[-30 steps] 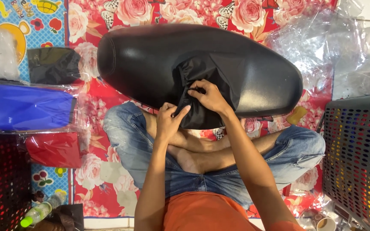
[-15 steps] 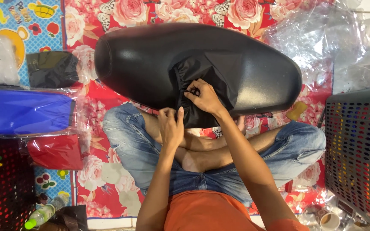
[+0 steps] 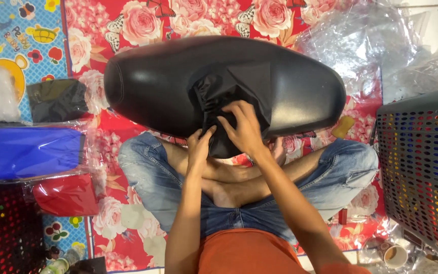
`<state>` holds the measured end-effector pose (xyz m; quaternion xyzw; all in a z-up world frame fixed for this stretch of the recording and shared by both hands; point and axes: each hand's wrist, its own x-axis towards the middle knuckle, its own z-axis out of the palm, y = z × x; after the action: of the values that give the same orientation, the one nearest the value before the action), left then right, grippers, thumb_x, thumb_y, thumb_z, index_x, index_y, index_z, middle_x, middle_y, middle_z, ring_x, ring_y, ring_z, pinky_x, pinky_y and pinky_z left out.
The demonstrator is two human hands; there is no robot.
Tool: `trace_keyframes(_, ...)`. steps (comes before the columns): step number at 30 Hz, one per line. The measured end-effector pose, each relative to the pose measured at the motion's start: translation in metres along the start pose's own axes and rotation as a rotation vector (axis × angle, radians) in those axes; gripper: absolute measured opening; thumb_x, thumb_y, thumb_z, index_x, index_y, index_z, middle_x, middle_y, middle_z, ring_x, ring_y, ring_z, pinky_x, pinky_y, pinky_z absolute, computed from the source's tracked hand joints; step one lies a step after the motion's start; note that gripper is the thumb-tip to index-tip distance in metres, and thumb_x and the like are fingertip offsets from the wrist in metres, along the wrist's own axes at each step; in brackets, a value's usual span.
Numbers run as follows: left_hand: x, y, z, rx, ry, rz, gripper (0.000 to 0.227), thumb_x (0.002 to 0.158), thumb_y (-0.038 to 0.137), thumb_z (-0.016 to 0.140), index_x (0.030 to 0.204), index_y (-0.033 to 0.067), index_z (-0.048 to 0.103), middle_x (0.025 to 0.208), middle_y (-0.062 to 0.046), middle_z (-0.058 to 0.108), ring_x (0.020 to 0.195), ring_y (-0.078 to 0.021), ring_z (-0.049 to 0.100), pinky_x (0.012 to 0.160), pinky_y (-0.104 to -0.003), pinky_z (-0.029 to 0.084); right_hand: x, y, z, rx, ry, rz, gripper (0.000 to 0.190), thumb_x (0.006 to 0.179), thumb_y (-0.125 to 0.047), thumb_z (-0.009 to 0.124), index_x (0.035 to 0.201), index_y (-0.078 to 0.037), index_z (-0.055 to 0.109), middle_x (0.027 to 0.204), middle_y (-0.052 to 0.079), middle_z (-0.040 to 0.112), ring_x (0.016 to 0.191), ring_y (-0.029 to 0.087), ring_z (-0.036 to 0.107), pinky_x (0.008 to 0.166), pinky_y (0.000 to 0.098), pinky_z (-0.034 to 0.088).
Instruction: Fitting a black fabric cover onto a motorcycle seat and then placing the covered seat into a clear plastic bag.
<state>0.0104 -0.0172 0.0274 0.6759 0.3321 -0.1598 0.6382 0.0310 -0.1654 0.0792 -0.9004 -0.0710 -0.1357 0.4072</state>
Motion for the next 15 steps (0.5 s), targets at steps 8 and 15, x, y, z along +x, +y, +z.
trace_keyframes(8,0.008,0.006,0.014,0.016,0.099,0.076,0.042,0.086,0.036,0.079,0.103,-0.002,0.07,0.099,-0.021,0.068,0.101,-0.0297,0.065,0.085,-0.043,0.053,0.016,0.02,-0.045,-0.203,0.204,-0.146,0.023,0.095,-0.001,0.071,0.118,-0.004,0.069,0.129,0.018,0.063,0.129,0.04,0.056,0.112,0.0524,0.036)
trace_keyframes(15,0.05,0.001,0.024,0.075,0.301,0.157,0.031,0.079,0.034,0.082,0.088,0.0062,0.071,0.085,-0.017,0.072,0.089,-0.0297,0.072,0.074,-0.039,0.056,0.064,0.056,0.009,-0.388,-0.27,-0.22,0.069,0.106,-0.056,0.046,0.162,-0.019,0.035,0.169,0.008,0.029,0.157,0.03,0.02,0.123,0.0637,0.006)
